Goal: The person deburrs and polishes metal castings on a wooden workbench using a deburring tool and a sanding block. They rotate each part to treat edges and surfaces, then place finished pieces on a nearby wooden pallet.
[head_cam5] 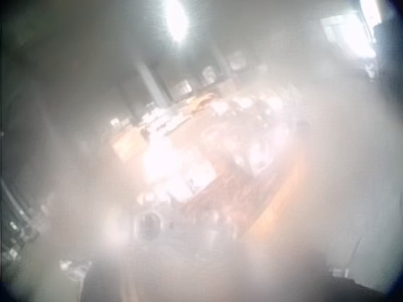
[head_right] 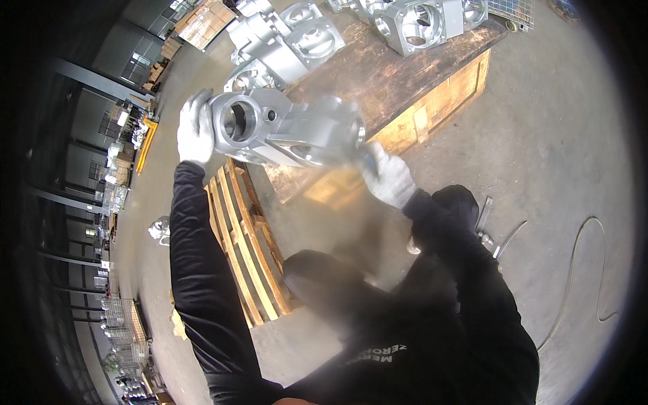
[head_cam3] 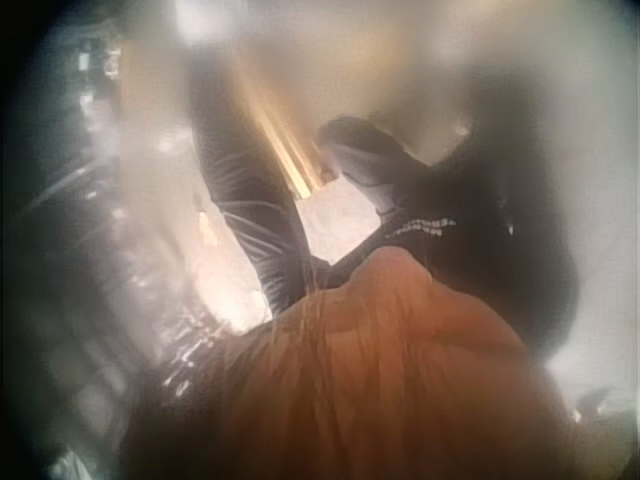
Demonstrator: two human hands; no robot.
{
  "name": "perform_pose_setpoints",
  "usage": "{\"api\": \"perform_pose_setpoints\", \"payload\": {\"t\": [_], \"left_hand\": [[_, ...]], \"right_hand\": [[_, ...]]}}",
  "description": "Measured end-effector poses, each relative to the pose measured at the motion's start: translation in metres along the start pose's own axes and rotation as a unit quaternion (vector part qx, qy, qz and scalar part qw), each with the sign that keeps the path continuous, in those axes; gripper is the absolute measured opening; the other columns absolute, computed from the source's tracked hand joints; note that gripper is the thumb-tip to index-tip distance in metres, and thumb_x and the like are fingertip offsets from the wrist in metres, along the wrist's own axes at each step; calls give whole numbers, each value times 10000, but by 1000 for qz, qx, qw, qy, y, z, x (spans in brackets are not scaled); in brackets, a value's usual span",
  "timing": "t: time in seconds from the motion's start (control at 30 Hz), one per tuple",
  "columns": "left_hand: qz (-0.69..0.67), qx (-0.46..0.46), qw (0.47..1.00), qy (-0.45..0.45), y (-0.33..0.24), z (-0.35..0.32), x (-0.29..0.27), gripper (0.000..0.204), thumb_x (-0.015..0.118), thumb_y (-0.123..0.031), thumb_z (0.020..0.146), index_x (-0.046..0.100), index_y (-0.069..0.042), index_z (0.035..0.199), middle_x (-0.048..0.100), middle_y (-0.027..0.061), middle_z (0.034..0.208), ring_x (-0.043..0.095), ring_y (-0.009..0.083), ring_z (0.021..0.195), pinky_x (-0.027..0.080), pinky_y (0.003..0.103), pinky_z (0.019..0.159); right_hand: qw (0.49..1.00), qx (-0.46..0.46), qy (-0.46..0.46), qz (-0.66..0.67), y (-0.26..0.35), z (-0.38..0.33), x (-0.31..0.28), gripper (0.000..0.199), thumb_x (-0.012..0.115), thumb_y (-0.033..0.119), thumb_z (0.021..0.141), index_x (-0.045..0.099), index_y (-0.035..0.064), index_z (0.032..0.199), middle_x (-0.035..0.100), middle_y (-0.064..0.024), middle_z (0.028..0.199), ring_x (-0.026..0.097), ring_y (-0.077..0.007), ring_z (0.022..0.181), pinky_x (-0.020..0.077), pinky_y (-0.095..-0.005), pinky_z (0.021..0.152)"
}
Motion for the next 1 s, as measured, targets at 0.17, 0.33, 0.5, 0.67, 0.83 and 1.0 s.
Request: {"api": "perform_pose_setpoints", "payload": {"t": [0.17,0.33,0.5,0.67,0.83,1.0], "left_hand": [[-24,-217,976,4,50,7,23,433,680,-385,984,711,-100,1309,660,171,1316,629,346,1237,480,408,1080],[-19,-261,965,22,58,3,26,480,645,-483,958,698,-139,1288,624,175,1343,614,355,1241,485,434,1077],[-44,-268,962,-1,61,-2,25,398,620,-454,964,730,-154,1202,636,171,1297,632,365,1202,496,453,1039],[2,-241,970,-27,62,-1,29,358,603,-424,969,740,-162,1170,647,186,1248,658,393,1138,511,471,1005],[21,-202,978,-45,66,0,31,346,598,-409,969,744,-160,1159,653,193,1244,661,405,1131,521,474,990],[-1,-187,981,-54,67,-3,29,324,590,-376,974,744,-158,1157,656,193,1234,665,402,1115,521,474,983]], "right_hand": [[968,-158,-25,-193,23,6,-33,309,708,284,962,639,148,1231,710,-158,966,712,-353,793,569,-474,694],[900,-261,-64,-342,32,57,-44,314,675,277,984,643,147,1268,677,-122,928,686,-345,835,543,-473,739],[924,-203,-85,-312,12,61,-34,257,672,216,969,654,111,1202,702,-136,942,699,-361,820,550,-482,707],[982,-78,-13,-172,5,14,5,223,696,229,938,718,112,1126,745,-162,887,732,-370,800,581,-468,698],[971,-90,101,-195,57,18,-11,246,721,253,894,751,144,1112,738,-153,827,738,-356,805,585,-469,718],[949,-55,187,-246,75,86,-50,261,760,377,903,821,219,1102,769,-124,903,754,-323,841,588,-422,780]]}}
Point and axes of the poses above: each hand's wrist, its own z-axis towards the middle knuckle, its own x-axis out of the palm, y = z × x, the point moved 9 cm from there along z, towards the middle knuckle
